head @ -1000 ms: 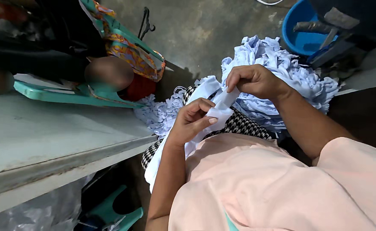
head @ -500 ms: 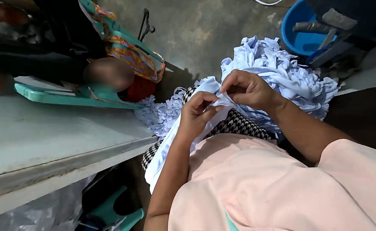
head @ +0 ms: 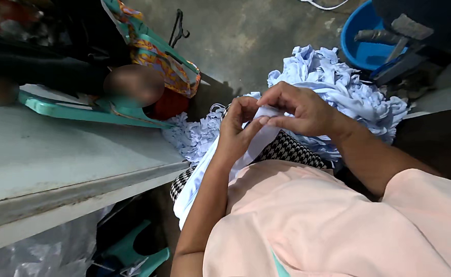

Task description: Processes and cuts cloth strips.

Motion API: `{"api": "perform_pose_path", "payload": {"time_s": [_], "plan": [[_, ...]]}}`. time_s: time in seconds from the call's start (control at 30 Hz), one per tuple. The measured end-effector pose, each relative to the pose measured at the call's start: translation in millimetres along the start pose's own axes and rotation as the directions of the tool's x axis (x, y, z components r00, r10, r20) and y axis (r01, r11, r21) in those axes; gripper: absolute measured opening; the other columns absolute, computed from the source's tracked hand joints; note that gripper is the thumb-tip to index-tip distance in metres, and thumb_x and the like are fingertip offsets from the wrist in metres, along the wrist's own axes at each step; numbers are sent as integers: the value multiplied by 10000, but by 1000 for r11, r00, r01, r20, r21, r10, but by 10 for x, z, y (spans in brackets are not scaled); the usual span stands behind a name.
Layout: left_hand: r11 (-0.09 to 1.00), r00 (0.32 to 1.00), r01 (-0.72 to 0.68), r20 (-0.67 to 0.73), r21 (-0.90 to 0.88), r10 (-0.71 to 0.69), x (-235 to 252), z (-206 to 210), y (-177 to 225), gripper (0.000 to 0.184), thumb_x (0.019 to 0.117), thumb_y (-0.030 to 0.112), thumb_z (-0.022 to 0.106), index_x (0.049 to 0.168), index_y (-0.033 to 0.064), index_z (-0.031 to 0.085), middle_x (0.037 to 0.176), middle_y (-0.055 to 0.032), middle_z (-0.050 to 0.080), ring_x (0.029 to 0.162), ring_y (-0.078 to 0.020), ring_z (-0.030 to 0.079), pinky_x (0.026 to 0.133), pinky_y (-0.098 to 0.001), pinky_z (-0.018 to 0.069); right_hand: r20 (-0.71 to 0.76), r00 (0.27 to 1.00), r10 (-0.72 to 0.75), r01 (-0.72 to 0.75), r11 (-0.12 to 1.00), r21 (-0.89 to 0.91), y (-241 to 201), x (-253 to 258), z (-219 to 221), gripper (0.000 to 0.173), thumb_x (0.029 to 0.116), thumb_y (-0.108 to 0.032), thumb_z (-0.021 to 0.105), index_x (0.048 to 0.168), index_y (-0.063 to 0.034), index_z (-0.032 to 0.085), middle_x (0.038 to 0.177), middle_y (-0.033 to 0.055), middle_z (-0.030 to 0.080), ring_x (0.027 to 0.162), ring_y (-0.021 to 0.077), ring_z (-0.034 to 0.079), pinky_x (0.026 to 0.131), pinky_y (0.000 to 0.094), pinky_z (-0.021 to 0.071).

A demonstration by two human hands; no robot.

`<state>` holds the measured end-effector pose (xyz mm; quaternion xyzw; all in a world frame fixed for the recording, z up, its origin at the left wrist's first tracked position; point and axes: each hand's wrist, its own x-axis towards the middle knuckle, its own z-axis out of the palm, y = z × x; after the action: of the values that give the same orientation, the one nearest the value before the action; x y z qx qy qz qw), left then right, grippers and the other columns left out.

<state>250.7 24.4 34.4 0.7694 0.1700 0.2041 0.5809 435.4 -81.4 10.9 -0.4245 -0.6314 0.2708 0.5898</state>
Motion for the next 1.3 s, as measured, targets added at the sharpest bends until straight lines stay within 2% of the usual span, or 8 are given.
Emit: {"api": "perform_pose_path", "payload": {"time_s": [0.1, 0.3, 0.73, 1.0, 1.1, 1.17, 1.23, 1.3], "plan": [[982, 976, 190, 112, -11, -188, -99, -146, -8, 301, 1013, 118, 567, 1297, 22, 533, 1089, -43, 671, 929, -88, 668, 827, -284, 584, -90, 995, 35, -36, 999, -4, -1, 85, -112, 299, 911, 2, 630, 1201, 66, 592, 1001, 76, 682, 871, 73, 663, 793, 261, 599], [908, 896, 417, 145, 46, -419, -526, -387, -130, 302, 921, 62, 704, 1209, 53, 611, 986, -52, 715, 843, -117, 695, 763, -306, 604, -234, 963, 132, -130, 991, 23, 33, 145, -326, 327, 900, 21, 626, 1219, 23, 558, 1002, 25, 666, 873, 58, 665, 798, 250, 596], [878, 879, 477, -7, -29, -477, -813, -502, -113, 109, 985, 88, 634, 1076, 34, 660, 855, -44, 701, 726, -92, 660, 673, -267, 570, -252, 955, 158, -170, 985, -27, 79, 290, -241, 351, 906, 11, 624, 1245, -1, 534, 1021, 0, 654, 895, 47, 663, 819, 243, 589], [900, 910, 390, -68, -194, -409, -1025, -728, 108, 98, 996, 91, 600, 1075, 68, 654, 827, -27, 689, 661, -73, 646, 611, -239, 574, -213, 972, 96, -96, 995, 7, 148, 668, -146, 371, 905, 23, 636, 1257, 11, 521, 1028, 11, 658, 902, 67, 670, 830, 267, 599], [864, 864, 468, -111, -184, -491, -1042, -678, -111, 87, 1005, 101, 605, 1067, 60, 650, 811, -27, 680, 649, -74, 633, 600, -247, 563, -199, 956, 216, -246, 959, -138, 349, 690, -35, 399, 914, -4, 624, 1298, 37, 522, 989, 77, 662, 832, 108, 664, 776, 302, 593], [821, 805, 553, -161, -144, -571, -1066, -619, -328, 102, 1003, 125, 624, 1055, 41, 651, 801, -44, 670, 654, -99, 622, 616, -284, 553, -213, 904, 370, -425, 824, -376, 417, 638, 121, 498, 927, -101, 678, 1377, 32, 512, 1149, 225, 646, 994, 309, 670, 877, 484, 570], [779, 759, 613, -179, -132, -627, -1094, -574, -460, 126, 1004, 140, 631, 1052, 26, 653, 808, -58, 671, 680, -120, 630, 651, -312, 556, -169, 892, 419, -437, 704, -560, 396, 503, 377, 806, 902, -395, 752, 1501, 30, 419, 1489, 329, 425, 1359, 504, 444, 1096, 677, 376], [763, 742, 628, -176, -155, -647, -1128, -531, -506, 134, 1009, 147, 625, 1060, 26, 652, 823, -54, 674, 701, -118, 638, 677, -311, 561, -87, 928, 362, -319, 654, -685, 357, 313, 746, 1064, 834, -724, 639, 1601, -64, 310, 1649, 293, 211, 1510, 533, 188, 1171, 739, 187]]}}
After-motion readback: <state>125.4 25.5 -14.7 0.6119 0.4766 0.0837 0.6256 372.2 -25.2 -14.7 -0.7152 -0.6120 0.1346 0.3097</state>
